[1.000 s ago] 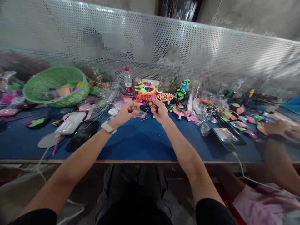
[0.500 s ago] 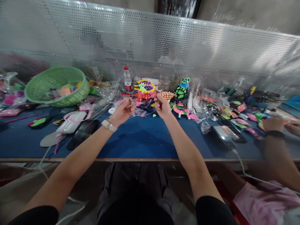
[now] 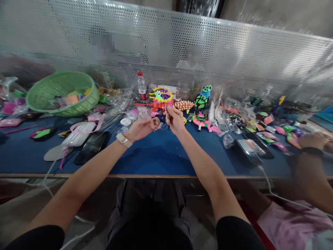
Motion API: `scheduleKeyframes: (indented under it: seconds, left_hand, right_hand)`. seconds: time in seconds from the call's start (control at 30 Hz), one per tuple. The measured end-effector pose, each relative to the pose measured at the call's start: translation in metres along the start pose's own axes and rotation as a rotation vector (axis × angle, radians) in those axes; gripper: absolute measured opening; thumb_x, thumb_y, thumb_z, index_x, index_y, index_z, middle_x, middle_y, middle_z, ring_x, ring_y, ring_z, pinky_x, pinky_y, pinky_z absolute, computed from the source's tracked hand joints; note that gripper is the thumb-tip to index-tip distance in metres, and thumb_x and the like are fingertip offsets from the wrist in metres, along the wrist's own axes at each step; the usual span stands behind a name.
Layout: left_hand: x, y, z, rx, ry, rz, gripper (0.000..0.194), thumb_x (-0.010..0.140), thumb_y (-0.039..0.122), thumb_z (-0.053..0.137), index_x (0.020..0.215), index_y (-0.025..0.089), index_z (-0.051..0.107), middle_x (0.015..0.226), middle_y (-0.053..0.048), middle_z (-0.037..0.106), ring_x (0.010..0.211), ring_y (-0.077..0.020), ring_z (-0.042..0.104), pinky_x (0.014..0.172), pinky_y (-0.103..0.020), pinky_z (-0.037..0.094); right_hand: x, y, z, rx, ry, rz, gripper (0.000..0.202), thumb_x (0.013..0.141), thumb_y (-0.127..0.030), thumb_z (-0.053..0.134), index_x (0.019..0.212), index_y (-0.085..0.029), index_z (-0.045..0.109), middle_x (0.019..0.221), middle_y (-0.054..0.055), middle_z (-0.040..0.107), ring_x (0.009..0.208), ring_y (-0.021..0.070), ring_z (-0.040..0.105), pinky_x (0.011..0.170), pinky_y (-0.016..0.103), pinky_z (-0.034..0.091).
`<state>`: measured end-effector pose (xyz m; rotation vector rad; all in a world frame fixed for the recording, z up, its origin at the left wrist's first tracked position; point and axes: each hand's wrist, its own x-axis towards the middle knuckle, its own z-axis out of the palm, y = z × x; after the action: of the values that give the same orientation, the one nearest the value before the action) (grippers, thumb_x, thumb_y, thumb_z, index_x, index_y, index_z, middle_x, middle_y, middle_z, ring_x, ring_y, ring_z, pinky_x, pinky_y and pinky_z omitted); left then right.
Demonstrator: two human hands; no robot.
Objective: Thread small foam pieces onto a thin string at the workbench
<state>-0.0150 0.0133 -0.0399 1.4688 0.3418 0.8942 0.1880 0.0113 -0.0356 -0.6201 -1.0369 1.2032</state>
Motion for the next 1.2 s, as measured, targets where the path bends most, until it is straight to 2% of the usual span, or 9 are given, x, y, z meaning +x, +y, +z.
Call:
scheduleKeyframes:
  seconds: [0.2, 0.27, 0.33, 0.43, 0.53, 0.73, 0.9, 1.0, 1.2]
  left_hand:
    - [0.01, -0.012, -0.014, 0.1, 0.424, 0.022, 0.056, 0.105, 0.072, 0.05, 0.101, 0.021, 0.075, 0.1, -0.011, 0.074, 0.091, -0.0224, 0.07, 0.076, -0.035, 0.057]
    - [0.008, -0.016, -0.015, 0.291, 0.619, 0.131, 0.051, 0.104, 0.069, 0.058, 0.117, 0.022, 0.072, 0.109, -0.011, 0.073, 0.095, -0.0223, 0.069, 0.078, -0.034, 0.057]
    - [0.005, -0.016, -0.014, 0.607, 0.696, 0.307, 0.046, 0.101, 0.06, 0.072, 0.127, 0.023, 0.07, 0.123, -0.012, 0.071, 0.108, -0.0249, 0.067, 0.092, -0.039, 0.057]
    - [0.0, -0.011, -0.009, 1.054, 0.54, 0.461, 0.028, 0.1, 0.043, 0.076, 0.12, 0.024, 0.076, 0.127, -0.013, 0.068, 0.121, -0.0311, 0.062, 0.11, -0.051, 0.051]
    - [-0.001, -0.007, -0.003, 1.188, 0.37, 0.449, 0.017, 0.106, 0.034, 0.067, 0.101, 0.024, 0.079, 0.115, -0.013, 0.069, 0.116, -0.0323, 0.062, 0.109, -0.054, 0.048]
    - [-0.002, 0.003, 0.015, 1.095, 0.112, 0.445, 0.029, 0.109, 0.041, 0.059, 0.089, 0.023, 0.071, 0.104, -0.012, 0.071, 0.108, -0.0303, 0.062, 0.106, -0.051, 0.049]
    - [-0.009, 0.012, 0.032, 0.715, 0.01, 0.268, 0.053, 0.112, 0.064, 0.049, 0.081, 0.023, 0.063, 0.08, -0.005, 0.066, 0.073, -0.0196, 0.058, 0.077, -0.036, 0.049]
    - [-0.012, 0.016, 0.034, 0.557, 0.07, 0.245, 0.053, 0.11, 0.069, 0.051, 0.081, 0.025, 0.054, 0.071, 0.0, 0.056, 0.059, -0.015, 0.048, 0.063, -0.032, 0.04]
    - [-0.015, 0.039, 0.023, 0.962, 0.413, 0.517, 0.039, 0.109, 0.056, 0.062, 0.085, 0.025, 0.059, 0.076, -0.002, 0.056, 0.068, -0.0179, 0.049, 0.072, -0.035, 0.039]
  right_hand:
    - [0.008, -0.009, -0.008, 0.038, 0.216, 0.036, 0.017, 0.099, -0.045, 0.077, 0.106, -0.03, 0.074, 0.079, -0.002, 0.071, 0.049, 0.0068, 0.047, 0.039, 0.023, 0.039]
    - [0.009, -0.01, -0.007, 0.044, 0.323, 0.056, 0.019, 0.099, -0.044, 0.076, 0.112, -0.031, 0.075, 0.081, -0.001, 0.072, 0.05, 0.0083, 0.05, 0.039, 0.023, 0.041]
    - [0.008, -0.007, -0.006, 0.051, 0.379, 0.064, 0.019, 0.099, -0.044, 0.076, 0.113, -0.032, 0.075, 0.082, 0.0, 0.072, 0.052, 0.0091, 0.052, 0.04, 0.023, 0.042]
    - [0.007, 0.002, -0.005, 0.038, 0.355, 0.053, 0.019, 0.097, -0.047, 0.079, 0.109, -0.032, 0.075, 0.083, 0.0, 0.072, 0.053, 0.01, 0.052, 0.041, 0.024, 0.043]
    - [0.005, 0.008, -0.005, -0.044, 0.307, -0.064, 0.021, 0.095, -0.052, 0.079, 0.101, -0.032, 0.076, 0.081, 0.0, 0.072, 0.053, 0.0103, 0.053, 0.042, 0.025, 0.041]
    - [-0.01, 0.002, 0.001, -0.366, 0.284, -0.31, 0.028, 0.092, -0.058, 0.08, 0.085, -0.03, 0.077, 0.078, 0.001, 0.071, 0.058, 0.0136, 0.055, 0.048, 0.028, 0.041]
    - [-0.018, -0.007, 0.004, -0.519, 0.26, -0.391, 0.022, 0.094, -0.05, 0.079, 0.082, -0.032, 0.078, 0.086, 0.004, 0.075, 0.079, 0.0201, 0.067, 0.059, 0.03, 0.05]
    - [-0.015, -0.012, -0.003, -0.597, 0.255, -0.418, 0.021, 0.094, -0.047, 0.079, 0.08, -0.032, 0.08, 0.085, 0.005, 0.075, 0.09, 0.0232, 0.07, 0.067, 0.032, 0.055]
    - [-0.006, -0.019, -0.015, -0.822, 0.029, -0.428, 0.011, 0.091, -0.036, 0.082, 0.08, -0.033, 0.084, 0.082, 0.004, 0.075, 0.086, 0.0225, 0.069, 0.072, 0.033, 0.057]
